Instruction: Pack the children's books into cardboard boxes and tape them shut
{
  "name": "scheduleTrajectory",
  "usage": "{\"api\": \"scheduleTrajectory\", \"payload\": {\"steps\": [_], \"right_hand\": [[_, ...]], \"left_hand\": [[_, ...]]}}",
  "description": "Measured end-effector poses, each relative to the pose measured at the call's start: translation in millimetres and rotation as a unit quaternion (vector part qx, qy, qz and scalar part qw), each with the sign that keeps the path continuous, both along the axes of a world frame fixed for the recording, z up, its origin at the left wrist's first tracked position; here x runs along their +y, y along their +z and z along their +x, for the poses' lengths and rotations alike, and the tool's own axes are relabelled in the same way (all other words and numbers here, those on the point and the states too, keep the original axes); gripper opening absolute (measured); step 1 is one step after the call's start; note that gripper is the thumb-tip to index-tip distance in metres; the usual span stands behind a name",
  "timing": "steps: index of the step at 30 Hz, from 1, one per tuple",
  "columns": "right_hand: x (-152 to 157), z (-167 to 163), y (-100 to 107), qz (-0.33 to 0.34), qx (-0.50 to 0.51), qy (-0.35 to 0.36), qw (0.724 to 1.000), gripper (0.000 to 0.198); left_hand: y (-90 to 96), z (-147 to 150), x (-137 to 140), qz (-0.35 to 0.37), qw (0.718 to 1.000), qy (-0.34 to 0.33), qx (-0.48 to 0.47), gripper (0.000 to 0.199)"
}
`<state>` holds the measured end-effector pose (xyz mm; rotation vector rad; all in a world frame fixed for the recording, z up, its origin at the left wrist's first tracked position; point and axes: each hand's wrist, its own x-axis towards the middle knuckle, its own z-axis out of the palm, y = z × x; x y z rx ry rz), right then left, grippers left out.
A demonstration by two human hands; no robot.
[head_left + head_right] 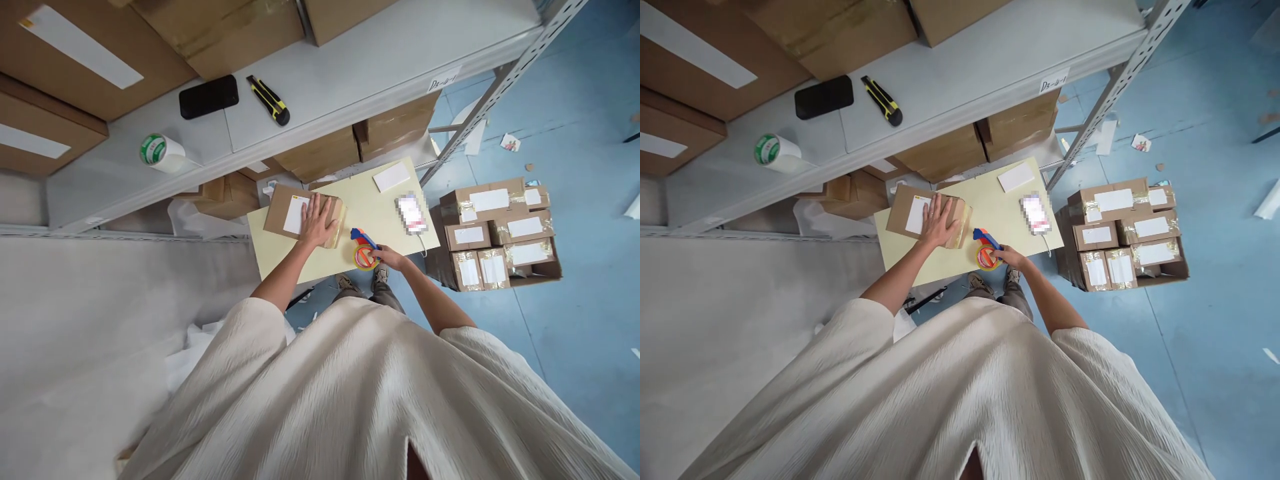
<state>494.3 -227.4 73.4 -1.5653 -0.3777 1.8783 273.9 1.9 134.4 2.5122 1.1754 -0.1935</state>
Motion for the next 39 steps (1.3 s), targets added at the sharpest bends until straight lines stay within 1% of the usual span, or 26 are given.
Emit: {"api": "scheduleTrajectory", "payload": {"steps": [3, 6, 10, 12, 15, 20, 24, 26, 28, 31, 32, 34, 36, 39], "right_hand": [[3.5, -2.7, -2.5, 0.006, -0.005, -0.019, 1.000, 0.037], [10.7, -3.6, -3.8, 0.018, -0.019, -0.004, 1.000, 0.035], [23.3, -0.9, -4.9, 0.013, -0.031, 0.041, 0.999, 0.036], [31.0, 1.5, -5.3, 0.002, -0.043, 0.075, 0.996, 0.038], [45.8, 5.8, -6.6, 0.006, -0.066, 0.132, 0.989, 0.039], [79.3, 17.0, -13.0, 0.020, -0.124, 0.218, 0.968, 0.036], [105.4, 33.1, -16.6, 0.036, -0.186, 0.298, 0.936, 0.032], [113.3, 37.3, -16.8, 0.055, -0.210, 0.318, 0.923, 0.031], [115.1, 33.6, -16.9, 0.073, -0.212, 0.330, 0.917, 0.032], [105.7, 14.4, -19.2, 0.075, -0.194, 0.361, 0.909, 0.036], [100.4, 7.5, -20.6, 0.068, -0.192, 0.359, 0.911, 0.036], [89.2, -1.0, -24.0, 0.086, -0.170, 0.327, 0.926, 0.035], [80.4, 1.3, -26.9, 0.089, -0.160, 0.335, 0.924, 0.034], [74.3, 22.0, -27.3, 0.076, -0.189, 0.333, 0.921, 0.033]], "left_hand": [[-4.0, 7.9, -1.2, 0.011, 1.000, 0.020, 0.001, 0.091], [-3.6, 11.3, -2.7, 0.015, 1.000, 0.027, 0.005, 0.089], [-0.5, 10.8, -4.4, 0.000, 0.999, 0.038, -0.017, 0.090], [1.0, 10.8, -4.9, -0.014, 0.998, 0.045, -0.033, 0.090], [3.0, 11.6, -5.6, -0.030, 0.997, 0.055, -0.037, 0.090], [1.6, 11.3, -5.9, -0.024, 0.998, 0.051, -0.037, 0.090], [-2.4, 10.2, -5.0, -0.026, 0.998, 0.046, -0.041, 0.089], [-2.8, 10.1, -4.6, -0.020, 0.998, 0.042, -0.030, 0.089], [-2.0, 10.5, -4.2, -0.012, 0.999, 0.038, -0.023, 0.088], [0.1, 11.5, -3.8, -0.008, 0.999, 0.039, -0.023, 0.087], [0.7, 11.8, -3.7, -0.010, 0.999, 0.040, -0.023, 0.087], [1.1, 12.2, -3.7, -0.014, 0.999, 0.044, -0.022, 0.086], [0.7, 12.5, -3.5, -0.015, 0.999, 0.046, -0.024, 0.086], [-0.1, 13.2, -3.2, -0.011, 0.998, 0.050, -0.031, 0.087]]}}
